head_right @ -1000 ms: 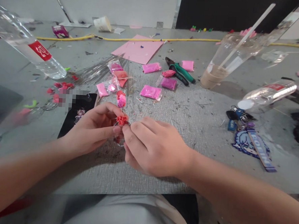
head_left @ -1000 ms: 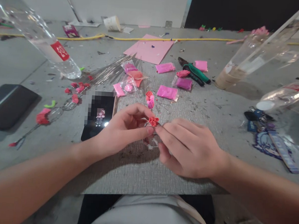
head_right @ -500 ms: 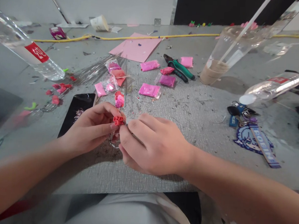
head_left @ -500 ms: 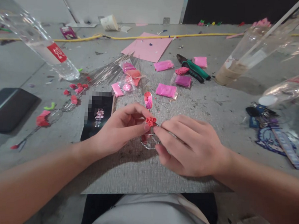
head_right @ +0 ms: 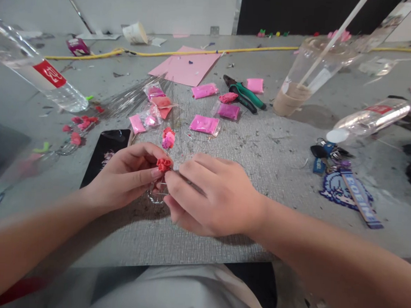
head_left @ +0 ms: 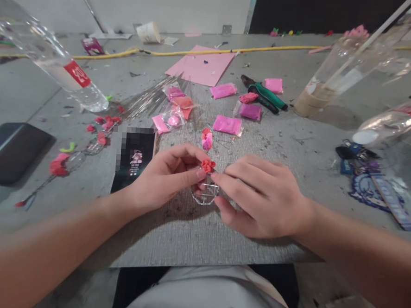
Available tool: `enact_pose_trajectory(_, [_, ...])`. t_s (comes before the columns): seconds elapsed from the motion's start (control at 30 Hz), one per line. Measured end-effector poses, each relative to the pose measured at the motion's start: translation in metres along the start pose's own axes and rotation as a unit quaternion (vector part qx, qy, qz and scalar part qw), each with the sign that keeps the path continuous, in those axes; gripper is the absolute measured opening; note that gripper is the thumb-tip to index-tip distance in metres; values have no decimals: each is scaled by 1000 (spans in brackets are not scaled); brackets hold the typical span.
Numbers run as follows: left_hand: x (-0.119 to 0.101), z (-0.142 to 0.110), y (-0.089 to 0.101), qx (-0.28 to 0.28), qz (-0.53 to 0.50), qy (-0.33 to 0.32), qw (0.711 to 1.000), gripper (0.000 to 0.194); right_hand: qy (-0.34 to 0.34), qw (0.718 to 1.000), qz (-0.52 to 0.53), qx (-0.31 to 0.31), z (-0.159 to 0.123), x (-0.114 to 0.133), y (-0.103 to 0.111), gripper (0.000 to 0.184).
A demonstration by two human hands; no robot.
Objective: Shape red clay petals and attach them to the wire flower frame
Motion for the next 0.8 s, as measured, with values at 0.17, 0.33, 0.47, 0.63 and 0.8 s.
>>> enact_pose_trajectory(0.17, [0,-1,-2,4,3,2,1000,11,12,1000,-7,9,1,-1,2,18])
enact_pose_trajectory(0.33, [1,-2,-3,6,-6,9,1000,11,40,998,-39,11,5,-1,4,22])
enact_pose_trajectory(0.47, [-1,-4,-5,13,-8,9,1000,11,66,997,-33,0,6,-1,6,22])
enact_pose_trajectory(0.63, [-1,-5,-5,13,-5,15,1000,12,104,994,-15,-17,5,-4,9,16])
enact_pose_trajectory(0.8, [-2,-6,-6,12,2,11,1000,11,124,992,-25,-1,6,-8,10,14])
Point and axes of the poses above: each hand's wrist, its own z-axis towards the middle knuckle, its own y-axis out of the back of the hand, x = y × z, the point moved 2 cm from there along z, towards the middle knuckle, and after that the axes turned 14 degrees about -x, right-handed, at the moved point
